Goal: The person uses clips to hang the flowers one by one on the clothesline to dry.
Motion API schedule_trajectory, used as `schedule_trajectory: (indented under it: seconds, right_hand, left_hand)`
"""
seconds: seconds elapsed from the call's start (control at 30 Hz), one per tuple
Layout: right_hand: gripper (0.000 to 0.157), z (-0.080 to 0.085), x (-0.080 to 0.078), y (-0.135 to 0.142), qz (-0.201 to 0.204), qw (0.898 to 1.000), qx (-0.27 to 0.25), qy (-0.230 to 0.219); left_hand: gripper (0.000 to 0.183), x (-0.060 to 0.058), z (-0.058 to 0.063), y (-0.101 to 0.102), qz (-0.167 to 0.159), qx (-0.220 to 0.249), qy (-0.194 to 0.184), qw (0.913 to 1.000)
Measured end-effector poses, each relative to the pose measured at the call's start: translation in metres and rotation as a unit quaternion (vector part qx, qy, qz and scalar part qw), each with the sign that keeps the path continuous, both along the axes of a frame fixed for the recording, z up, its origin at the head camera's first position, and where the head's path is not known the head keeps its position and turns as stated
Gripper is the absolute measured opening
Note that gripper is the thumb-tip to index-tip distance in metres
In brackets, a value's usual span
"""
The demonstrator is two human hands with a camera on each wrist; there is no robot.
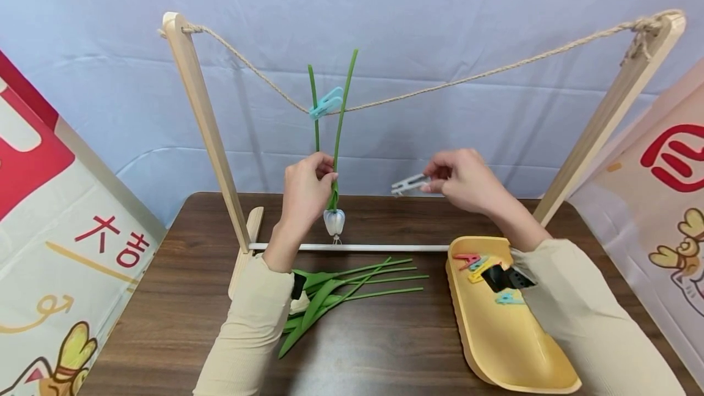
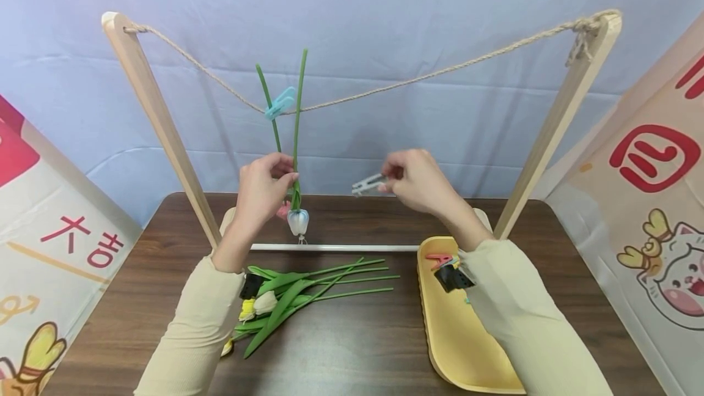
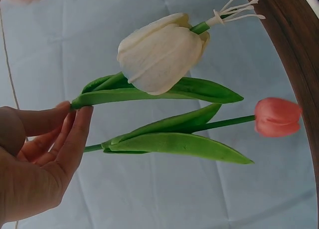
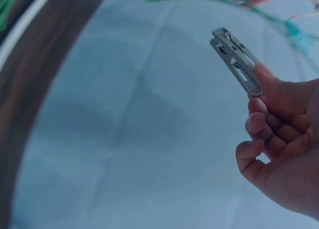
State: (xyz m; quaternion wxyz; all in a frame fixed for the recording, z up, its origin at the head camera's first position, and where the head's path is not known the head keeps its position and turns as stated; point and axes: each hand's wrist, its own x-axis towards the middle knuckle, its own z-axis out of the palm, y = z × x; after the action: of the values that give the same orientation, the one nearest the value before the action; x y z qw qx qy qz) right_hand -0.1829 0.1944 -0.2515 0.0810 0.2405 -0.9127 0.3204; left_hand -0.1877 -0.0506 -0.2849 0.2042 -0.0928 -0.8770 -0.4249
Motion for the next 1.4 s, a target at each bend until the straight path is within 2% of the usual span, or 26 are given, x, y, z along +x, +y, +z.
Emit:
schedule_trajectory:
  seconds: [0.17,0.3,0.5,0.7,0.83,1.13,1.3,1.4]
  right_hand:
    - [0.008,0.037,-0.003,-0.031,-0.002,0.998,-0.022,0.064]
    - [0.007,0.06,-0.008,-0.05,-0.017,0.994,-0.034,0.102]
    - [0.006,0.081,-0.012,-0.069,-0.052,0.99,-0.046,0.123]
    - [0.005,0.082,-0.018,-0.08,-0.08,0.983,-0.042,0.162]
    - [0.006,0.08,-0.022,-0.086,-0.097,0.979,-0.02,0.177]
    - [0.008,0.082,-0.026,-0.096,-0.086,0.987,0.029,0.134]
    - [0.01,0.083,-0.025,-0.1,-0.085,0.989,0.042,0.113]
    - [0.014,0.082,-0.026,-0.104,-0.09,0.989,0.053,0.108]
  left_hand:
    - [0.009,-0.001,-0.002,0.0,0.001,0.001,0.006,1.0]
    - [0.01,-0.001,-0.002,-0.001,0.002,-0.001,0.007,1.0]
    - [0.009,-0.001,-0.001,-0.001,0.002,0.003,0.003,1.0]
    - [0.01,0.0,-0.001,0.0,0.003,0.01,0.001,0.9999]
    - [0.009,-0.001,-0.002,-0.001,0.004,0.01,0.0,0.9999]
    - [0.009,-0.001,-0.004,-0.003,0.006,0.004,0.004,1.0]
    - [0.008,0.0,-0.006,-0.003,0.003,-0.002,0.009,1.0]
    - [0.007,-0.003,-0.008,-0.004,-0.004,-0.005,0.02,0.9998]
